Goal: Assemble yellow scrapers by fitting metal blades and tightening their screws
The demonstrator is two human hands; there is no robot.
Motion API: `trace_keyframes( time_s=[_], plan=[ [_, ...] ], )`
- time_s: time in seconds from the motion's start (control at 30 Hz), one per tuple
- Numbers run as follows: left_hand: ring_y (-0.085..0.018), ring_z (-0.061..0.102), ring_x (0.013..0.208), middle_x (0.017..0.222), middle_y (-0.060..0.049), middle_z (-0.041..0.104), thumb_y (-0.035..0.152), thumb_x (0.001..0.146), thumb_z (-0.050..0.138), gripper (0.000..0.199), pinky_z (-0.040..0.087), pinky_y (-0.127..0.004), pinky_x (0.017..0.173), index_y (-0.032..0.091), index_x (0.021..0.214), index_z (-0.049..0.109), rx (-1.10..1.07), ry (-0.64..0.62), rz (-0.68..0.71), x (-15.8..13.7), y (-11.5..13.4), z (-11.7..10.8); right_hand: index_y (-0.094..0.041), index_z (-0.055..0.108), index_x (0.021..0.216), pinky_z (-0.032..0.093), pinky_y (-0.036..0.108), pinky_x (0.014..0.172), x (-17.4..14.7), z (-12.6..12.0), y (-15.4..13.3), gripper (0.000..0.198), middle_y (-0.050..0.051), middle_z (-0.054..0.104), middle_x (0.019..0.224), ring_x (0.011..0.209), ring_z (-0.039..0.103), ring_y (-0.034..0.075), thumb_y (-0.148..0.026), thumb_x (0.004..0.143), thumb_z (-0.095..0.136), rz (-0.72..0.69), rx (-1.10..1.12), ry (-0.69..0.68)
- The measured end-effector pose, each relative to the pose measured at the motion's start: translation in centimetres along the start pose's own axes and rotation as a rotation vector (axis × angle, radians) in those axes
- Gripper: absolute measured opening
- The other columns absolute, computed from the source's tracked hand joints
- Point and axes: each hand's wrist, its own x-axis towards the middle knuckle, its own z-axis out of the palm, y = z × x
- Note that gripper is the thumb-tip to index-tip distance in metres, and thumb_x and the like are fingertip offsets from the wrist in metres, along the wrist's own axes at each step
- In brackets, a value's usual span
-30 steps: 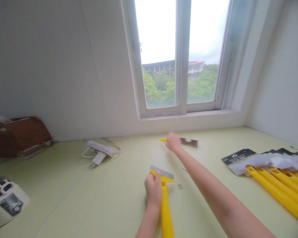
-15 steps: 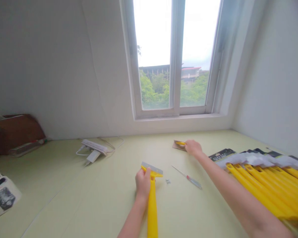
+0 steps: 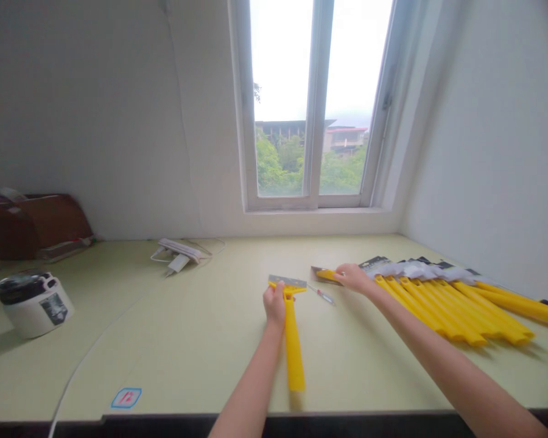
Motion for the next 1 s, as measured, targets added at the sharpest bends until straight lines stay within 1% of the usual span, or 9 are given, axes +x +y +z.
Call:
trace_keyframes(
  time_s=[0.13, 0.27, 0.33, 0.4, 0.57, 0.67, 0.8, 0.9, 1.0],
  plan=[
    [-0.012, 0.051, 0.038, 0.043, 0.000, 0.053, 0.037, 0.066, 0.052, 0.024, 0.035, -0.021, 0.039, 0.013, 0.062, 0.052, 0.046, 0.055, -0.016, -1.7, -1.5, 1.5, -0.018, 0.068, 0.080, 0.039, 0.025, 0.076, -1.3, -0.7, -1.7, 0.026, 0.006, 0.067, 0.090, 0.088, 0.058, 0.019, -0.026, 0.077, 0.043, 0.043, 0.157, 0.176],
    [-0.012, 0.050, 0.036, 0.042, 0.001, 0.052, 0.036, 0.067, 0.050, 0.023, 0.036, -0.021, 0.039, 0.014, 0.062, 0.051, 0.110, 0.080, -0.013, -1.6, -2.3, 1.3, -0.014, 0.063, 0.097, 0.044, 0.030, 0.073, -2.8, 0.0, -4.2, 0.036, 0.009, 0.066, 0.094, 0.082, 0.060, 0.020, -0.036, 0.076, 0.043, 0.082, 0.640, 0.435],
    [-0.012, 0.051, 0.037, 0.042, 0.000, 0.053, 0.035, 0.067, 0.051, 0.022, 0.037, -0.022, 0.039, 0.013, 0.063, 0.052, 0.136, 0.082, -0.006, -1.2, -2.5, 1.1, -0.010, 0.059, 0.106, 0.047, 0.031, 0.062, -3.5, 0.9, -5.5, 0.046, 0.010, 0.066, 0.088, 0.067, 0.061, 0.018, -0.041, 0.075, 0.045, 0.085, 0.938, 0.420],
    [-0.013, 0.052, 0.038, 0.043, 0.000, 0.053, 0.035, 0.067, 0.051, 0.023, 0.038, -0.022, 0.040, 0.013, 0.064, 0.053, 0.158, 0.076, 0.017, -1.0, -2.7, 0.9, -0.010, 0.062, 0.102, 0.047, 0.031, 0.059, -4.2, 1.9, -6.6, 0.045, 0.009, 0.067, 0.081, 0.063, 0.059, 0.017, -0.040, 0.071, 0.051, 0.033, 1.089, 0.389],
    [-0.013, 0.053, 0.039, 0.044, -0.001, 0.055, 0.035, 0.067, 0.053, 0.024, 0.040, -0.022, 0.042, 0.011, 0.063, 0.057, 0.211, 0.054, 0.044, -1.1, -2.4, 0.8, -0.018, 0.068, 0.087, 0.047, 0.034, 0.074, -5.5, 3.0, -8.8, 0.027, 0.009, 0.065, 0.098, 0.085, 0.059, 0.020, -0.033, 0.069, 0.054, -0.161, 1.075, 0.345],
    [-0.013, 0.053, 0.040, 0.046, -0.001, 0.055, 0.034, 0.068, 0.053, 0.023, 0.041, -0.023, 0.043, 0.011, 0.064, 0.057, 0.226, 0.046, 0.043, -1.3, -2.0, 0.8, -0.019, 0.069, 0.081, 0.045, 0.035, 0.080, -5.9, 3.1, -9.3, 0.023, 0.008, 0.066, 0.094, 0.090, 0.058, 0.021, -0.034, 0.071, 0.054, -0.250, 0.998, 0.297],
    [-0.014, 0.055, 0.043, 0.050, -0.002, 0.057, 0.032, 0.069, 0.051, 0.022, 0.043, -0.024, 0.045, 0.011, 0.065, 0.057, 0.239, 0.024, 0.064, -1.5, -1.8, 0.7, -0.019, 0.066, 0.088, 0.046, 0.033, 0.076, -5.9, 3.6, -9.2, 0.026, 0.006, 0.065, 0.089, 0.084, 0.059, 0.019, -0.034, 0.068, 0.059, -0.218, 1.016, 0.322],
    [-0.014, 0.055, 0.043, 0.051, -0.003, 0.057, 0.034, 0.069, 0.050, 0.024, 0.044, -0.025, 0.045, 0.011, 0.065, 0.057, 0.271, 0.008, 0.079, -1.3, -2.1, 0.5, -0.017, 0.062, 0.096, 0.048, 0.030, 0.070, -5.8, 3.9, -9.0, 0.036, 0.005, 0.064, 0.083, 0.077, 0.059, 0.017, -0.034, 0.064, 0.063, -0.162, 1.123, 0.278],
    [-0.015, 0.055, 0.043, 0.049, -0.002, 0.057, 0.035, 0.068, 0.051, 0.024, 0.042, -0.024, 0.044, 0.012, 0.064, 0.057, 0.307, 0.015, 0.111, -1.1, -2.3, 0.3, -0.016, 0.063, 0.092, 0.047, 0.029, 0.068, -5.9, 3.9, -8.9, 0.035, 0.004, 0.063, 0.078, 0.073, 0.059, 0.016, -0.036, 0.063, 0.063, -0.132, 1.181, 0.217]
  ],
)
